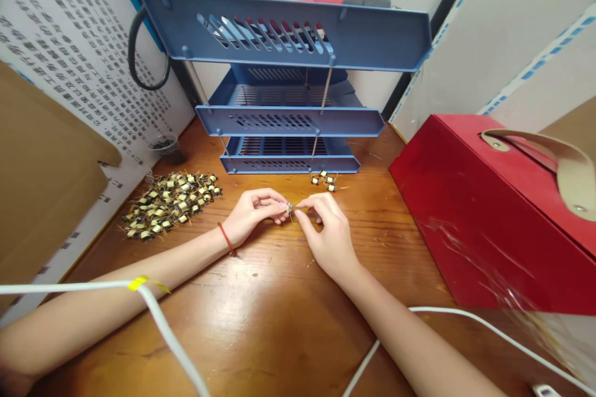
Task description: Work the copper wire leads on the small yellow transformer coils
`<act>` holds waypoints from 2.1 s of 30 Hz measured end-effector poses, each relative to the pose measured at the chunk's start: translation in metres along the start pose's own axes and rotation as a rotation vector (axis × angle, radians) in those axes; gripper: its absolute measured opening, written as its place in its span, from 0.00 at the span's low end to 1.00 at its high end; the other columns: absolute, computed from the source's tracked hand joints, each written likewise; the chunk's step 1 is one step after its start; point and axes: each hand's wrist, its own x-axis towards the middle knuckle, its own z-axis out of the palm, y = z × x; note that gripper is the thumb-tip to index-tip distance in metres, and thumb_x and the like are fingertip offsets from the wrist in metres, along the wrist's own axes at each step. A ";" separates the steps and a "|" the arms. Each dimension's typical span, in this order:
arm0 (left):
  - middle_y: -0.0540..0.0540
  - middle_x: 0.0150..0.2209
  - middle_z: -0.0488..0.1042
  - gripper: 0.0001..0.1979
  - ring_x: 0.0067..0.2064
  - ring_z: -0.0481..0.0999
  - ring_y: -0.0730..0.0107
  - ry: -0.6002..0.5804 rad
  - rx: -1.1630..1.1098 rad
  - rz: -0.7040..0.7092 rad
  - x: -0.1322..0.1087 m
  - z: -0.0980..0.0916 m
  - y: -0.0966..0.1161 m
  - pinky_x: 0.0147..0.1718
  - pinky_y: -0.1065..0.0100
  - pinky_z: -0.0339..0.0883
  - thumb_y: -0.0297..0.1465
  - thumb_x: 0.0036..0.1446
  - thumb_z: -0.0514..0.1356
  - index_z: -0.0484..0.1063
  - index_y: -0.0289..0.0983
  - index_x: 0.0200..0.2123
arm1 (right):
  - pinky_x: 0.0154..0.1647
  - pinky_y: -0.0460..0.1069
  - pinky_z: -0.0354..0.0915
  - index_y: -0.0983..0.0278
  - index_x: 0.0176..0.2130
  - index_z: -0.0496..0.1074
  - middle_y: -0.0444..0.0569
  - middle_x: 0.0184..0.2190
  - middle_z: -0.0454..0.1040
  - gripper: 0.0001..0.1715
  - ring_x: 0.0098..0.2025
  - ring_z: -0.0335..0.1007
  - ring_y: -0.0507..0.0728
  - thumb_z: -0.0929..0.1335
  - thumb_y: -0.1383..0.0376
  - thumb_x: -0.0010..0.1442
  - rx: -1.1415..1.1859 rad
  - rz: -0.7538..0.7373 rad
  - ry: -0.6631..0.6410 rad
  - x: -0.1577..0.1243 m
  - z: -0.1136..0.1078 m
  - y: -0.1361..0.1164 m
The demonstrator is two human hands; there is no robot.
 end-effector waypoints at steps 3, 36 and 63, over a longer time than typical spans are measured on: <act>0.47 0.22 0.74 0.12 0.24 0.72 0.75 -0.019 0.015 0.003 0.000 0.000 0.000 0.28 0.71 0.68 0.32 0.41 0.66 0.72 0.29 0.27 | 0.31 0.48 0.62 0.62 0.33 0.69 0.48 0.32 0.68 0.02 0.33 0.65 0.54 0.65 0.68 0.57 0.010 -0.054 -0.016 0.000 0.000 -0.001; 0.46 0.22 0.75 0.13 0.24 0.73 0.74 -0.030 0.034 0.014 0.000 0.000 -0.001 0.27 0.71 0.68 0.33 0.40 0.67 0.72 0.30 0.27 | 0.27 0.46 0.59 0.62 0.30 0.67 0.43 0.24 0.69 0.03 0.25 0.63 0.51 0.65 0.68 0.57 -0.042 0.004 -0.071 -0.002 0.002 -0.003; 0.47 0.21 0.75 0.11 0.24 0.74 0.75 0.063 0.083 -0.018 -0.001 0.004 0.001 0.26 0.73 0.70 0.31 0.40 0.68 0.72 0.30 0.26 | 0.29 0.46 0.59 0.63 0.30 0.68 0.44 0.25 0.68 0.04 0.28 0.63 0.51 0.65 0.69 0.58 0.016 0.023 -0.088 -0.001 0.000 0.000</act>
